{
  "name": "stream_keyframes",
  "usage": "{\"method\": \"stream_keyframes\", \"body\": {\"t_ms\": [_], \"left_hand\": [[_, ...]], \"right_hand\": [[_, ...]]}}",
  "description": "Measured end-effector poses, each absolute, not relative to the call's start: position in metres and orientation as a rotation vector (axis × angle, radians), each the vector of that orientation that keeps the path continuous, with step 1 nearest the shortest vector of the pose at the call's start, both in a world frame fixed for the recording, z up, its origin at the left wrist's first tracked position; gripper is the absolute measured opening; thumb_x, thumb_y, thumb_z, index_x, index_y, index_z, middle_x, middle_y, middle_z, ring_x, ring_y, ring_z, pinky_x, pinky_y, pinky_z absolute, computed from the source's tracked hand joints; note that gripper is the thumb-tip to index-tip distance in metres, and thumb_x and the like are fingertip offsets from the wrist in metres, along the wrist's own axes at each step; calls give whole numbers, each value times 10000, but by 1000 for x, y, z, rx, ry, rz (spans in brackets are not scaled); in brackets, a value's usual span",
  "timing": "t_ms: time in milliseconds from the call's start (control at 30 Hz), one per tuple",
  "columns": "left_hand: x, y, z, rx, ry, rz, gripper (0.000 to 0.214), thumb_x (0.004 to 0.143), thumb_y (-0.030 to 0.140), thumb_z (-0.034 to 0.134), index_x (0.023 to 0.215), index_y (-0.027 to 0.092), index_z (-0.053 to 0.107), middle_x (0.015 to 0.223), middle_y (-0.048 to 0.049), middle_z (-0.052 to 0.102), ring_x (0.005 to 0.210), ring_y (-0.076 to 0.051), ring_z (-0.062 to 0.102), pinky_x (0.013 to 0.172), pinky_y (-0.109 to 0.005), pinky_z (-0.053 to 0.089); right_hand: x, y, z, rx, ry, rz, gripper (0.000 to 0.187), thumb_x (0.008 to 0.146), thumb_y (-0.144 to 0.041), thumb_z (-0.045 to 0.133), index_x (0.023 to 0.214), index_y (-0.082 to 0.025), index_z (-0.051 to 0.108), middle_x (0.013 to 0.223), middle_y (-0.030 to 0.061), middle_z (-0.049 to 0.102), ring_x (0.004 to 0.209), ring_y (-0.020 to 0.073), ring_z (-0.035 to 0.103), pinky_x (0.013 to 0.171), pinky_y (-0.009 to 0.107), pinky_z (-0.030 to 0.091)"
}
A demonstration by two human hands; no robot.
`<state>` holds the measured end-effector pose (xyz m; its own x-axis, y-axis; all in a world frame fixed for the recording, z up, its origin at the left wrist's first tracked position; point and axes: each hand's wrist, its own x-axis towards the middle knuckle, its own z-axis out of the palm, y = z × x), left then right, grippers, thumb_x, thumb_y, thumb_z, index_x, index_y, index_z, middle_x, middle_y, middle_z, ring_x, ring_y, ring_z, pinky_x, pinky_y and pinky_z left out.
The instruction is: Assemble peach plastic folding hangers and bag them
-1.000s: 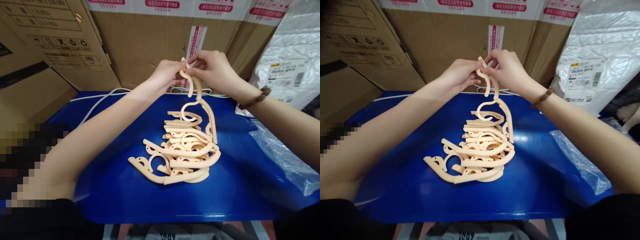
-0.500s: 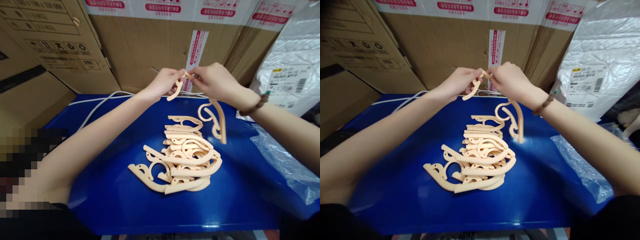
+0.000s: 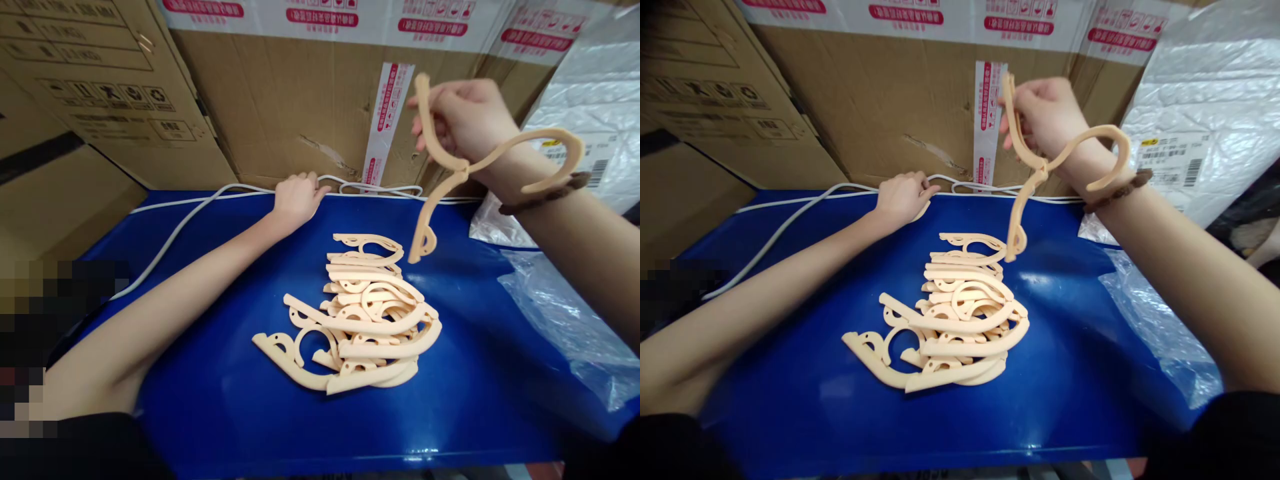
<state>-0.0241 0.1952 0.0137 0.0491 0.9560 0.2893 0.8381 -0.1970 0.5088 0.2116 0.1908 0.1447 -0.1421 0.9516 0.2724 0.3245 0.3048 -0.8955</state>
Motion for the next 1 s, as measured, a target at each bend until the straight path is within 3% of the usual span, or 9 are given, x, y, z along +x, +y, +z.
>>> {"method": "stream_keyframes", "body": {"t_ms": [67,133,233,367,467,567,700,867,1000], "left_hand": [[-7,187,23,2072,1627,973,422,958,548,487,1022,196,711,1183,-127,692,1226,-325,590,1054,-446,430],[12,178,38,1809,1220,948,574,1020,581,297,1004,197,723,1138,-97,723,1193,-277,632,986,-389,502],[28,166,60,1448,869,971,448,1034,488,376,1019,167,688,1147,-92,729,1139,-242,684,918,-339,564],[24,158,69,1231,749,1071,84,961,196,569,1006,147,621,1257,-88,694,1084,-199,721,872,-275,601],[24,157,65,1259,723,957,56,942,171,596,995,153,597,1279,-111,685,1028,-231,745,786,-276,630],[33,156,63,1258,699,878,48,945,148,575,989,165,565,1206,-117,712,1013,-256,752,735,-279,633],[39,156,66,1201,774,923,83,934,101,562,930,173,522,1073,-86,744,928,-224,769,684,-247,607],[36,152,68,1042,778,896,203,835,98,614,1026,164,597,1027,-69,741,784,-127,728,596,-163,533],[43,152,61,999,710,843,314,748,18,534,1032,135,605,915,-56,664,531,-44,534,412,-140,342]], "right_hand": [[205,187,148,-1083,-1527,784,169,983,-181,354,940,-216,514,777,-24,611,622,106,586,501,229,453],[202,184,146,-1003,-1406,719,148,1010,-206,301,923,-267,404,855,-23,658,737,121,659,583,246,542],[210,178,135,-980,-1428,678,154,961,-193,425,872,-301,361,1023,-23,730,964,137,702,780,289,595],[228,165,123,-1085,-1774,521,201,797,-173,649,772,-267,474,1094,60,733,999,204,693,884,355,565],[230,159,120,-1279,-2189,108,118,894,-252,592,1007,-233,620,1014,98,737,982,281,692,936,445,505],[220,157,118,-1465,-2410,-323,322,1009,-338,394,1167,-198,637,1001,156,731,979,361,692,880,508,484],[213,154,111,-1506,-2421,-426,430,1030,-424,342,1217,-163,628,953,165,733,909,368,699,791,475,499],[217,154,98,-1491,-2542,-540,394,1022,-245,325,1255,-97,606,1096,196,719,933,334,699,753,409,492],[216,162,90,-1530,-2578,-496,397,981,-180,354,1310,-68,547,1030,199,735,876,316,704,707,377,475]]}}
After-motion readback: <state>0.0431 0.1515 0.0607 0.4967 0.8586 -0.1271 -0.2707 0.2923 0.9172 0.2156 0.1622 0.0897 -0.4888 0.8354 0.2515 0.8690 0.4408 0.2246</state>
